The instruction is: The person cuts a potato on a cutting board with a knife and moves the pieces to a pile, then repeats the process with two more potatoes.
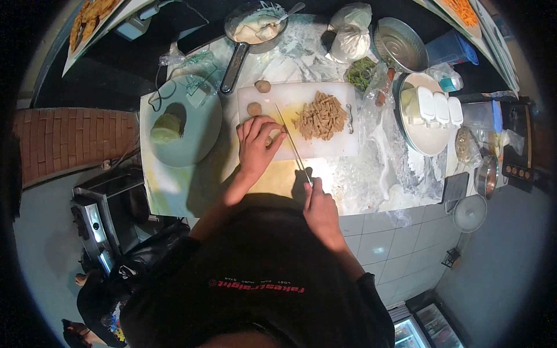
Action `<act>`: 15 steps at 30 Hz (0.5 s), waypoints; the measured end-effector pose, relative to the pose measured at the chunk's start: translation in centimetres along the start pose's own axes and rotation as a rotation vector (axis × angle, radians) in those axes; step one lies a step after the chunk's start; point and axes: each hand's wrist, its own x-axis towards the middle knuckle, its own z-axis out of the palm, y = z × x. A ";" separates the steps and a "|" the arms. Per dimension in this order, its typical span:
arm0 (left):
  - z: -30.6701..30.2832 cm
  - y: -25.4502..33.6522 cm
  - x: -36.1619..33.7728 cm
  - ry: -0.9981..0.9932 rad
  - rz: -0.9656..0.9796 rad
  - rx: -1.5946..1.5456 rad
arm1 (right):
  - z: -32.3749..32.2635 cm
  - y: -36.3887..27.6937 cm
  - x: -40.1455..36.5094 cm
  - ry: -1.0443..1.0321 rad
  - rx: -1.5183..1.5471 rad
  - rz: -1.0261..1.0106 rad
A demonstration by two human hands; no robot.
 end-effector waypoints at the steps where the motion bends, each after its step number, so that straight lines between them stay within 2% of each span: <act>1: 0.1 0.0 0.0 -0.002 -0.006 -0.003 | -0.1 0.0 0.1 -0.004 0.000 0.007; 15: 0.0 -0.1 0.3 -0.034 -0.017 -0.043 | -1.8 -1.0 0.5 -0.108 0.110 0.060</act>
